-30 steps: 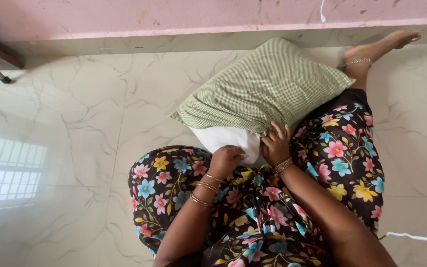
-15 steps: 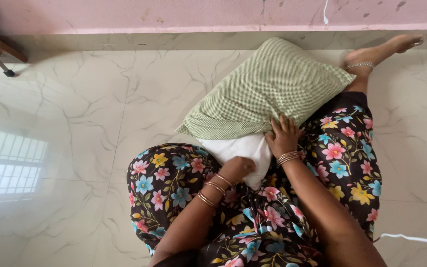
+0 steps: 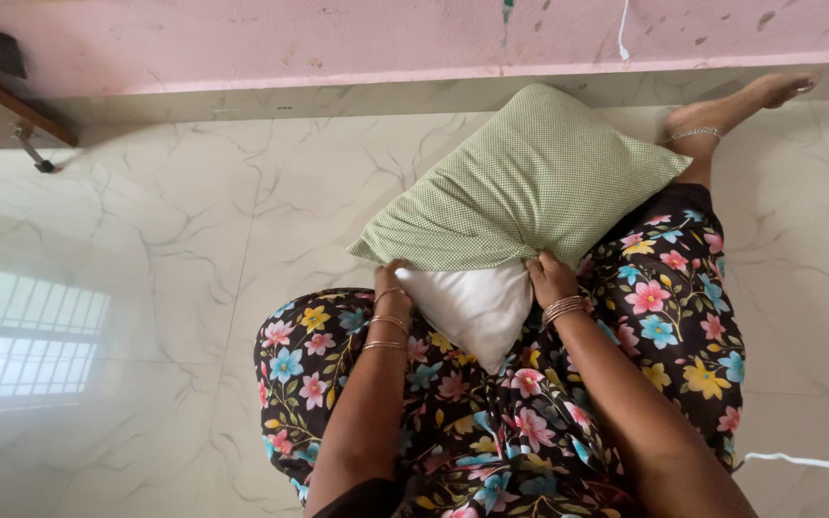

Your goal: The person removes a green checkered pillowcase from a white pillow, folds it, and places it aside. Then, the person picks up a second pillow with a peach-colored patterned case, removes the case, and places the bare pillow on the floor.

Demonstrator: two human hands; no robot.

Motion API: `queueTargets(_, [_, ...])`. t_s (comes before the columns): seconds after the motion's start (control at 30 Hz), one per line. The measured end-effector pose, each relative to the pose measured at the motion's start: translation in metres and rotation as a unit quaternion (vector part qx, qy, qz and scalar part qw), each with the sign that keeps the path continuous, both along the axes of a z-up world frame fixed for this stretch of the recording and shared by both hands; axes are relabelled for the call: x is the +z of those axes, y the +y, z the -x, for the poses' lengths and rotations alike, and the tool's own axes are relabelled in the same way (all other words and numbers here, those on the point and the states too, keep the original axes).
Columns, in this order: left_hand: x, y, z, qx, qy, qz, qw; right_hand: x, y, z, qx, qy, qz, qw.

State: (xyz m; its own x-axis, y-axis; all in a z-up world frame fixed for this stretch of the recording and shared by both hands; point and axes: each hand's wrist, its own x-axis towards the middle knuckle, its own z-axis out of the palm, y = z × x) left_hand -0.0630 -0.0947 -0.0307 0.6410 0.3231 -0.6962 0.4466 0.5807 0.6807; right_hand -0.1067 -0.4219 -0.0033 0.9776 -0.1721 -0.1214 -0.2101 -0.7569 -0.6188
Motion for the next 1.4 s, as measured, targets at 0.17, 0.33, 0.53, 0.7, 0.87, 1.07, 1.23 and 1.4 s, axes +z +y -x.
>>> queueTargets(0.17, [0.044,0.023,-0.029,0.040,-0.072,0.029,0.996,-0.044,-0.021,-0.007,0.017,-0.052,-0.236,0.970])
queueTargets(0.33, [0.042,0.026,-0.058,-0.026,-0.265,0.042,0.963,-0.059,-0.010,-0.008,0.055,0.002,-0.292,0.955])
queueTargets(0.53, [0.065,-0.011,-0.073,-0.119,-0.339,-0.208,0.910,-0.065,0.011,-0.008,0.125,0.076,-0.316,0.937])
queueTargets(0.7, [0.094,-0.025,-0.052,-0.203,-0.366,-0.205,0.885,-0.070,0.011,-0.007,0.124,0.110,-0.304,0.938])
queueTargets(0.87, [0.098,-0.046,-0.023,-0.328,-0.407,-0.511,0.683,-0.074,0.012,-0.005,0.115,0.007,-0.379,0.918])
queueTargets(1.07, [0.049,-0.034,-0.025,-0.274,-0.195,-0.652,0.679,-0.060,0.016,0.000,0.088,-0.044,-0.198,0.975])
queueTargets(1.23, [0.047,-0.040,0.022,-0.202,-0.260,-0.601,0.728,-0.008,0.032,0.027,0.078,-0.309,-0.076,0.945])
queueTargets(1.4, [0.070,-0.075,0.073,-0.233,-0.289,-0.546,0.751,0.038,0.063,0.038,0.225,-0.557,0.079,0.795])
